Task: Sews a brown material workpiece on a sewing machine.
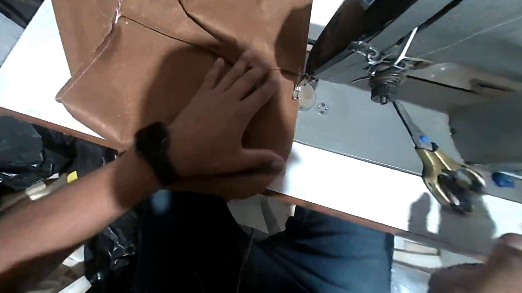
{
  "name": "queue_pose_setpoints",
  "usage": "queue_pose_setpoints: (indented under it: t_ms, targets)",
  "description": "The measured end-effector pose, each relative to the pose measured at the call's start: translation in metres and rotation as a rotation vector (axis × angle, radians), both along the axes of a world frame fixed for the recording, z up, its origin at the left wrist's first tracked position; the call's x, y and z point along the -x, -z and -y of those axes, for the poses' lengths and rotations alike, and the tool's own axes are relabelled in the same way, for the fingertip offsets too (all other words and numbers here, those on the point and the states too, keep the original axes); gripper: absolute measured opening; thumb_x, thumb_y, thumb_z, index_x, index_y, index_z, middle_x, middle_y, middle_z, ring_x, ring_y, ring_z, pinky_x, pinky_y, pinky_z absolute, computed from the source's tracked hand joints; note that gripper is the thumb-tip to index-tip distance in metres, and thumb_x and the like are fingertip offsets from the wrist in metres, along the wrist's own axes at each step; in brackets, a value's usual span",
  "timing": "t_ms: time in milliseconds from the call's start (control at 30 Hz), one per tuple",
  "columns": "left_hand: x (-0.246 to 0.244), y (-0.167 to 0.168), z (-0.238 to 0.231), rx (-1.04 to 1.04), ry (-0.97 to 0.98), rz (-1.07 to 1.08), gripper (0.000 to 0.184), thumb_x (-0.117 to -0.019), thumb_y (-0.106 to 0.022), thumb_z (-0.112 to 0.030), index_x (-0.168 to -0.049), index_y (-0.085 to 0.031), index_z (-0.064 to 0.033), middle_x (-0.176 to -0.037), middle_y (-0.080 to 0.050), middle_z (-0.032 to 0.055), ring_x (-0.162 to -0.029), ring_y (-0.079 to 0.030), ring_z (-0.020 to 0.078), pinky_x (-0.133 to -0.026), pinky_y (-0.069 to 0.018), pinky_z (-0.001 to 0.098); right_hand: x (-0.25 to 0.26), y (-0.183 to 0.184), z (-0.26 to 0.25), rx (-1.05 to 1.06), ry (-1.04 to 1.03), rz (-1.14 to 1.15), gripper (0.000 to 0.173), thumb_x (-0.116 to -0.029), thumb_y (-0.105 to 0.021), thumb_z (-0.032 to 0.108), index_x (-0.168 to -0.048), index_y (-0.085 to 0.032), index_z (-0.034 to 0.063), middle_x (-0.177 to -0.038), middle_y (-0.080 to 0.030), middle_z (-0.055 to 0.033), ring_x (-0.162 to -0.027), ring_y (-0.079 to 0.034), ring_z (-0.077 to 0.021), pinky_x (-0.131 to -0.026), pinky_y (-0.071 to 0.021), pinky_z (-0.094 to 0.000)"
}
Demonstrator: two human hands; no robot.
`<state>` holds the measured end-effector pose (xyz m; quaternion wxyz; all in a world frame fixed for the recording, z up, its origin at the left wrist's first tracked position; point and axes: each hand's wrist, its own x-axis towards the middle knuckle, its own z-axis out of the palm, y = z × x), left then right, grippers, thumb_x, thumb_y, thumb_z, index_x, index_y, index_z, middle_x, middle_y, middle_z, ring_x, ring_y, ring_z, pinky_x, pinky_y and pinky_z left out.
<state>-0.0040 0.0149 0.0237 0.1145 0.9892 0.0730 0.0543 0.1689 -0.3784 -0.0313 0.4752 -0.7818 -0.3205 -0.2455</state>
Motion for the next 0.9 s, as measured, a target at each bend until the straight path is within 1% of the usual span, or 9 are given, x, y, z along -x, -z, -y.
queue_pose_setpoints:
  t_ms: [67, 133, 200, 233, 300, 400, 600, 700, 900]
  targets:
    - [0.030, -0.012, 0.020, 0.074, 0.022, 0.054, 0.113, -0.0684, -0.056, -0.095, -0.155, -0.046, -0.0220, -0.169, -0.028, 0.0069, -0.159, -0.014, 0.0323, -0.128, -0.0155, 0.0618, 0.034, -0.011, -0.023, 0.115, -0.216, -0.020, 0.031, -0.0991, -0.061, 0.023, -0.126, -0.066, 0.0080, -0.134, -0.061, -0.0099, -0.130, -0.055, -0.0282, -0.109, -0.0470, -0.0475]
    - [0.051, -0.009, 0.038, 0.096, 0.081, 0.094, 0.093, -0.0740, -0.065, -0.083, -0.143, -0.060, -0.0204, -0.164, -0.039, 0.0050, -0.157, -0.022, 0.0301, -0.128, -0.0204, 0.0585, 0.064, -0.022, -0.062, 0.224, -0.353, -0.050, 0.026, -0.0954, -0.066, 0.027, -0.116, -0.073, 0.0134, -0.128, -0.067, -0.0063, -0.129, -0.057, -0.0297, -0.108, -0.0474, -0.0524]
    - [0.061, 0.005, 0.042, 0.125, 0.105, 0.166, 0.048, -0.0915, -0.069, -0.051, -0.127, -0.070, -0.0189, -0.152, -0.055, -0.0014, -0.151, -0.038, 0.0216, -0.127, -0.0302, 0.0503, 0.080, -0.025, -0.091, 0.378, -0.437, -0.055, 0.028, -0.0959, -0.065, 0.027, -0.120, -0.074, 0.0151, -0.135, -0.066, -0.0035, -0.138, -0.051, -0.0296, -0.113, -0.0436, -0.0550]
    - [0.063, 0.008, 0.041, 0.175, 0.095, 0.229, 0.030, -0.0954, -0.069, -0.035, -0.117, -0.074, -0.0154, -0.143, -0.063, -0.0014, -0.145, -0.047, 0.0192, -0.124, -0.0361, 0.0468, 0.083, -0.026, -0.103, 0.460, -0.461, -0.046, 0.030, -0.0967, -0.063, 0.029, -0.123, -0.073, 0.0174, -0.140, -0.063, -0.0002, -0.142, -0.047, -0.0271, -0.116, -0.0405, -0.0545]
    - [0.063, 0.000, 0.033, 0.274, 0.098, 0.348, 0.014, -0.0959, -0.067, -0.020, -0.101, -0.074, -0.0083, -0.135, -0.068, 0.0038, -0.138, -0.055, 0.0211, -0.118, -0.0469, 0.0427, 0.084, -0.027, -0.118, 0.540, -0.501, -0.021, 0.037, -0.0973, -0.061, 0.033, -0.131, -0.071, 0.0217, -0.148, -0.057, 0.0044, -0.147, -0.041, -0.0230, -0.119, -0.0356, -0.0538]
    - [0.061, -0.011, 0.022, 0.291, 0.268, 0.391, 0.011, -0.0924, -0.067, -0.014, -0.096, -0.071, -0.0047, -0.139, -0.066, 0.0092, -0.142, -0.051, 0.0284, -0.118, -0.0470, 0.0459, 0.089, -0.023, -0.124, 0.548, -0.539, 0.026, 0.040, -0.0976, -0.064, 0.034, -0.135, -0.069, 0.0210, -0.151, -0.056, 0.0038, -0.149, -0.039, -0.0222, -0.121, -0.0309, -0.0566]
    - [0.047, -0.004, 0.024, 0.127, 0.480, 0.221, 0.017, -0.0957, -0.062, -0.019, -0.103, -0.074, -0.0090, -0.142, -0.064, 0.0050, -0.144, -0.048, 0.0254, -0.120, -0.0424, 0.0441, 0.094, -0.016, -0.119, 0.538, -0.548, 0.025, 0.039, -0.0986, -0.063, 0.029, -0.137, -0.068, 0.0216, -0.152, -0.054, 0.0056, -0.150, -0.037, -0.0232, -0.124, -0.0269, -0.0599]
    - [0.042, -0.002, 0.029, 0.071, 0.494, 0.155, 0.017, -0.0968, -0.060, -0.021, -0.103, -0.073, -0.0109, -0.142, -0.064, 0.0030, -0.143, -0.049, 0.0242, -0.120, -0.0424, 0.0437, 0.094, -0.014, -0.119, 0.529, -0.546, 0.018, 0.036, -0.0986, -0.062, 0.028, -0.132, -0.070, 0.0205, -0.152, -0.055, 0.0048, -0.150, -0.038, -0.0234, -0.124, -0.0279, -0.0589]
    - [0.043, -0.019, 0.027, 0.063, 0.483, 0.156, 0.015, -0.0948, -0.061, -0.020, -0.098, -0.072, -0.0114, -0.134, -0.068, 0.0038, -0.139, -0.054, 0.0248, -0.117, -0.0462, 0.0428, 0.090, -0.016, -0.118, 0.578, -0.583, 0.023, 0.039, -0.0980, -0.060, 0.029, -0.135, -0.069, 0.0191, -0.152, -0.055, 0.0042, -0.151, -0.037, -0.0232, -0.125, -0.0258, -0.0594]
